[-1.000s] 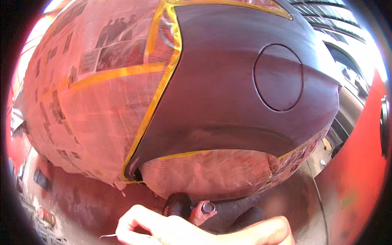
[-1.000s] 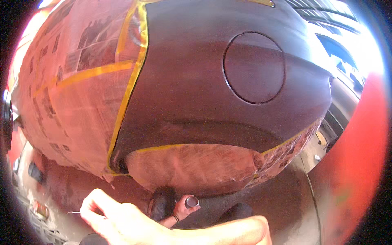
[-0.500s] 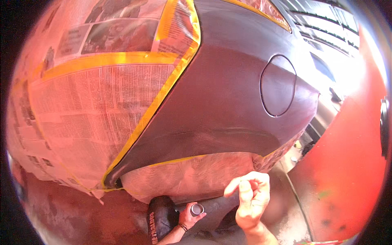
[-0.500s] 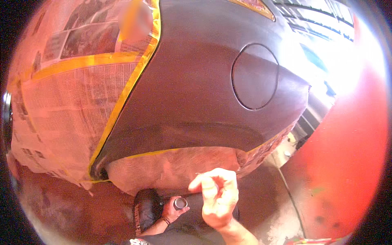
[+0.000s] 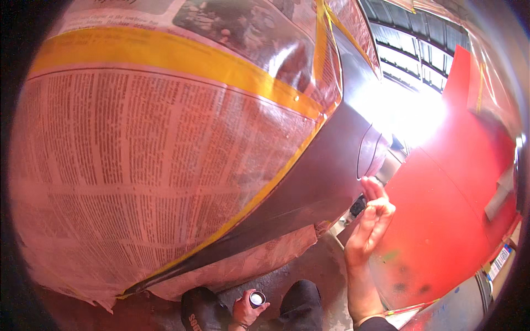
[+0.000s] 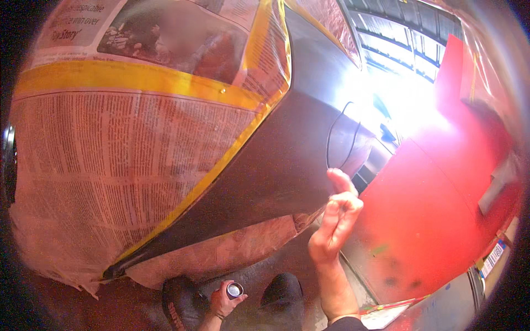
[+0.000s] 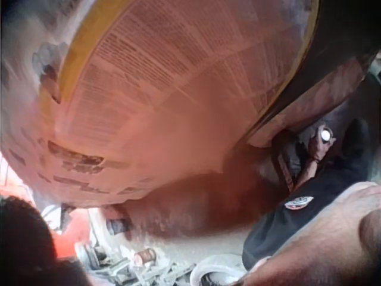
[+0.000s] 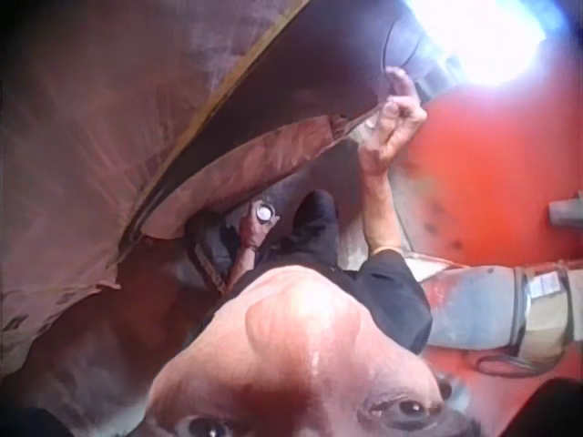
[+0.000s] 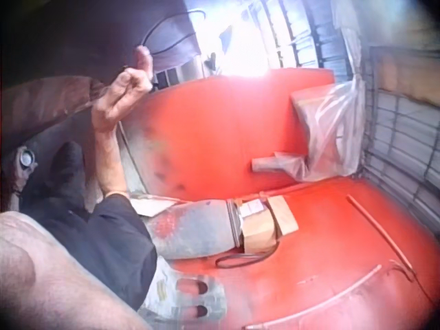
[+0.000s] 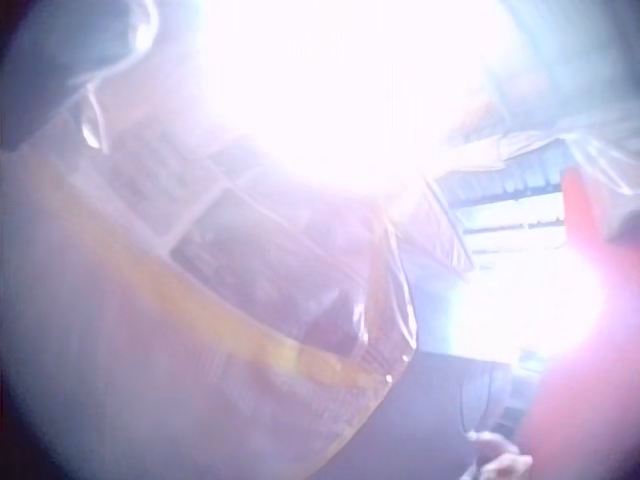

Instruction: The person dips a stick into a small container and applies paint onto the surface of a car panel.

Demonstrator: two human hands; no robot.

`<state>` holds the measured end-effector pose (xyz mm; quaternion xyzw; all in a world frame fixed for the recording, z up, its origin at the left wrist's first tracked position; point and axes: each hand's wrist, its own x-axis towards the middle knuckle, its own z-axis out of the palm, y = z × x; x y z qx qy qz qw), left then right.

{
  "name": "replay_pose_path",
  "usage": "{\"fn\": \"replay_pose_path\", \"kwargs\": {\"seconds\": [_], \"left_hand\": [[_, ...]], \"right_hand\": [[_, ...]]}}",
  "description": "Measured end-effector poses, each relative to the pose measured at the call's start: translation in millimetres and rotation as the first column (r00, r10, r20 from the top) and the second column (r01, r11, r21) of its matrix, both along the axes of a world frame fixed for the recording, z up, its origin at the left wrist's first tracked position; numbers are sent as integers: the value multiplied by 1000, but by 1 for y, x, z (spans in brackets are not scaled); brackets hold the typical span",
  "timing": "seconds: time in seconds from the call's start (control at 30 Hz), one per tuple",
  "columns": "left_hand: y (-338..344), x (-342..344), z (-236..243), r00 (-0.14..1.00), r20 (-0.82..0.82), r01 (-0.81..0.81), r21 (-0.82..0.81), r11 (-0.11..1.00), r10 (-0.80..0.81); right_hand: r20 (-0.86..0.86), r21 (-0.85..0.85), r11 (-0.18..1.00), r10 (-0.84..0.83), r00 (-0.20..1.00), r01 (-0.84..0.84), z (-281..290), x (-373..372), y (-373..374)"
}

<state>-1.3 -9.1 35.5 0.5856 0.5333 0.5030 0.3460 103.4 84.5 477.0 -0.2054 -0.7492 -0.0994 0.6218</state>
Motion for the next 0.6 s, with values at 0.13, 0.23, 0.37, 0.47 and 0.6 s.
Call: {"fn": "replay_pose_path", "kwargs": {"seconds": [0.13, 0.23, 0.37, 0.47, 0.6], "left_hand": [[-5, -7, 12, 999, -48, -4, -47, 999, 2], [-2, -2, 1, 998, 60, -2, -37, 999, 4], [8, 2, 12, 998, 62, -27, 12, 1000, 26], [10, -3, 13, 994, 106, -29, 31, 999, 25], [9, -10, 20, 991, 130, -43, 39, 998, 38]], "right_hand": [[-62, 59, 998, 21, 998, -17, 33, -6, 27], [-62, 84, 996, -1, 998, 6, 46, -11, 44], [-51, 37, 999, -12, 999, 14, 22, -17, 36], [-1, -5, 998, -57, 998, 57, -2, -21, 34], [-67, -27, 998, -58, 996, 57, -12, -31, 33]]}}
